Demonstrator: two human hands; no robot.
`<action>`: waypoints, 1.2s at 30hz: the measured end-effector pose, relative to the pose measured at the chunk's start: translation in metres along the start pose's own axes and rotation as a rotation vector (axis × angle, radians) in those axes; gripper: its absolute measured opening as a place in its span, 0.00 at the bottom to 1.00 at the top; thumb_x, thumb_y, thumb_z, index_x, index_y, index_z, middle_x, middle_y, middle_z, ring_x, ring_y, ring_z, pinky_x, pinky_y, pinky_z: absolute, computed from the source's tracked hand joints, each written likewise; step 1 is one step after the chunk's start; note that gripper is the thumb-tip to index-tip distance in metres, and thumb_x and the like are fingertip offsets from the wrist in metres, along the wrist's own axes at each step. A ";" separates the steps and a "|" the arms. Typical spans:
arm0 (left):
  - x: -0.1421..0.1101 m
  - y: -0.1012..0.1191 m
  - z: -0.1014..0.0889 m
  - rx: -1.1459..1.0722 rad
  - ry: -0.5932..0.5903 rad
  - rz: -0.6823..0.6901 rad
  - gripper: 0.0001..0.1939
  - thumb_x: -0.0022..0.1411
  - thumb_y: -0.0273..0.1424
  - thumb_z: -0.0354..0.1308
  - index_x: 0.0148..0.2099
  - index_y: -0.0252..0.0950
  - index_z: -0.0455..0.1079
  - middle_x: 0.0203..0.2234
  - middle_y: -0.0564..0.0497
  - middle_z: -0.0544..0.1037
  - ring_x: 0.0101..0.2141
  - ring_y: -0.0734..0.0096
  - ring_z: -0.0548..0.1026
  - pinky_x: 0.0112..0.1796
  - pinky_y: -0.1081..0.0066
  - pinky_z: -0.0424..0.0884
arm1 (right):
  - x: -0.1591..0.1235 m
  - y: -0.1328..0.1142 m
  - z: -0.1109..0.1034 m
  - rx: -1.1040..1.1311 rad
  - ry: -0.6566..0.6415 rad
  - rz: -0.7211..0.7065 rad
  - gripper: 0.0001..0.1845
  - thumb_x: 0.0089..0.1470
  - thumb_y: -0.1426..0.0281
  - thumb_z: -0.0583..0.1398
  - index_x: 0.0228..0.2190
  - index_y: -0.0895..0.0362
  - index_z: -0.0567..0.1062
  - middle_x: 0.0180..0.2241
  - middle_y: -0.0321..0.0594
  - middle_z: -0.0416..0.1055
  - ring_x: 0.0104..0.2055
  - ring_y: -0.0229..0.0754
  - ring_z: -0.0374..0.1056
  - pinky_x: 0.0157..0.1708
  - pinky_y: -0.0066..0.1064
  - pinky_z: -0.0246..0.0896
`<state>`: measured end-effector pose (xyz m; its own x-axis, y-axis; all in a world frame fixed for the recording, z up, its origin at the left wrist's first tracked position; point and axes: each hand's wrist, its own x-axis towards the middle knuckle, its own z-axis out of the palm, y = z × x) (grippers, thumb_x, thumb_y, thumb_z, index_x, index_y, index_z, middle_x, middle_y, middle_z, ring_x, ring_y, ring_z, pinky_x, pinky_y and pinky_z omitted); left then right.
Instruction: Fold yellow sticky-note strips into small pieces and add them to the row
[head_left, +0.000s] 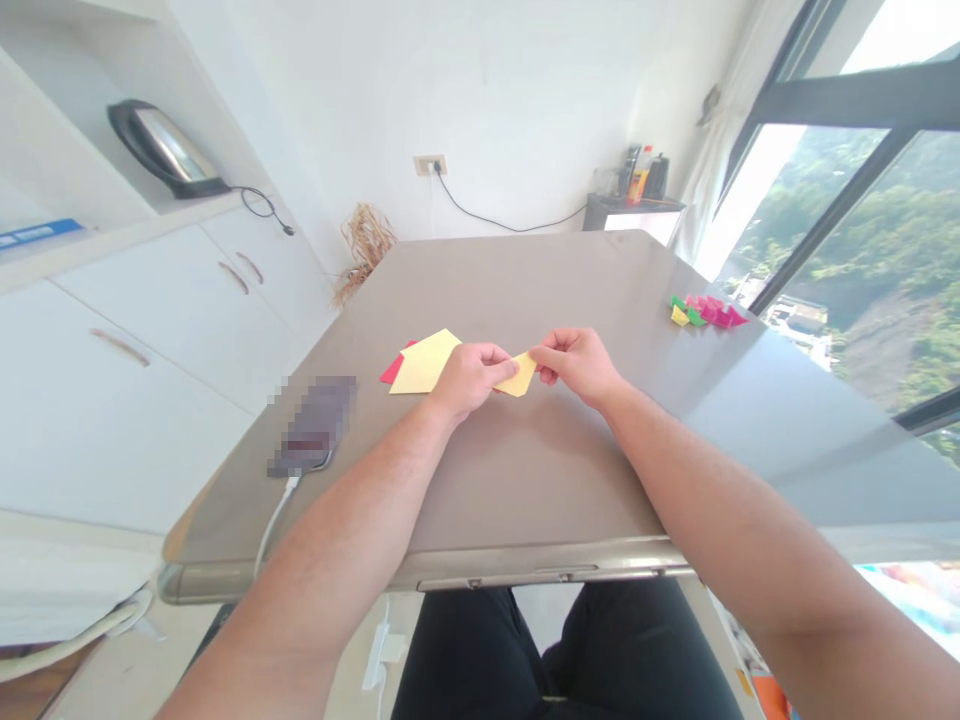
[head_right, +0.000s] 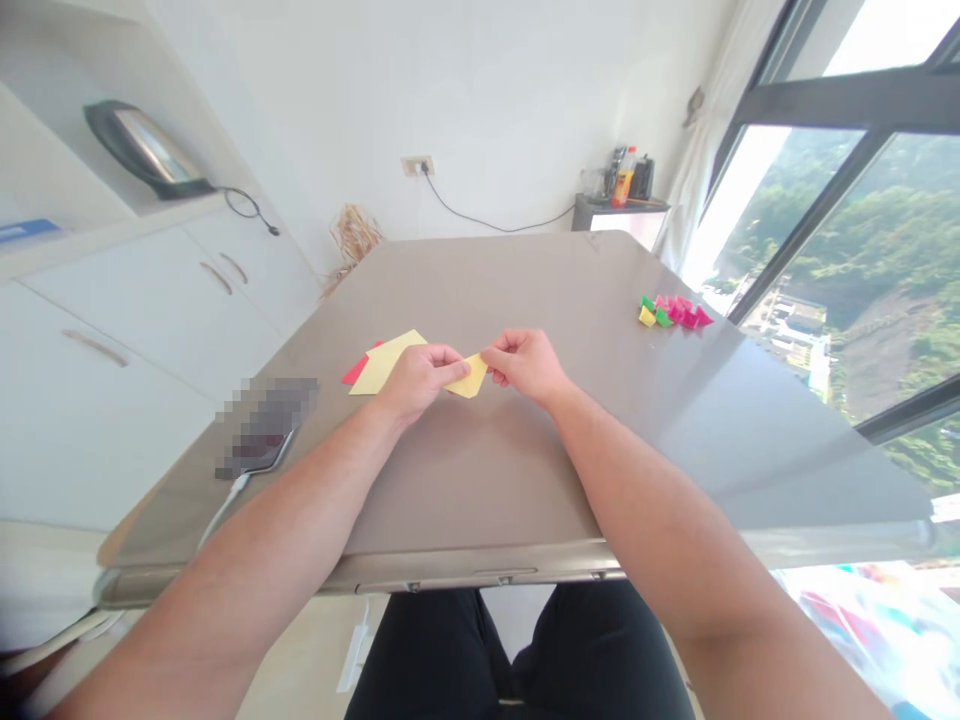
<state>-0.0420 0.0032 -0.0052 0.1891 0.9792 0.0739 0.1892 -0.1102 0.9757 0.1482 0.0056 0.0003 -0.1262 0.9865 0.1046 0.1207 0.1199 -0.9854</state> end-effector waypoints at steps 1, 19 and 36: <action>0.000 -0.001 -0.001 0.011 -0.005 0.008 0.09 0.52 0.35 0.67 0.29 0.34 0.75 0.23 0.52 0.77 0.26 0.73 0.74 0.30 0.72 0.70 | 0.000 0.000 -0.001 -0.003 -0.014 0.002 0.07 0.47 0.69 0.65 0.21 0.57 0.74 0.20 0.37 0.73 0.22 0.35 0.66 0.24 0.28 0.63; 0.010 -0.012 -0.008 -0.222 0.132 -0.020 0.15 0.47 0.37 0.73 0.33 0.34 0.76 0.27 0.49 0.80 0.28 0.70 0.77 0.31 0.70 0.69 | 0.000 -0.006 -0.001 0.042 0.058 0.036 0.12 0.49 0.69 0.66 0.20 0.57 0.69 0.21 0.37 0.74 0.21 0.34 0.67 0.24 0.27 0.64; 0.007 -0.011 0.000 -0.037 0.228 0.127 0.08 0.56 0.35 0.63 0.29 0.35 0.76 0.21 0.52 0.77 0.24 0.72 0.74 0.29 0.71 0.69 | 0.000 0.001 0.008 -0.117 -0.049 0.083 0.08 0.44 0.65 0.69 0.25 0.57 0.79 0.24 0.36 0.74 0.25 0.36 0.67 0.26 0.27 0.64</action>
<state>-0.0431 0.0114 -0.0152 -0.0141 0.9715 0.2368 0.1415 -0.2325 0.9622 0.1410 0.0051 -0.0021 -0.1587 0.9872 0.0139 0.2466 0.0533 -0.9677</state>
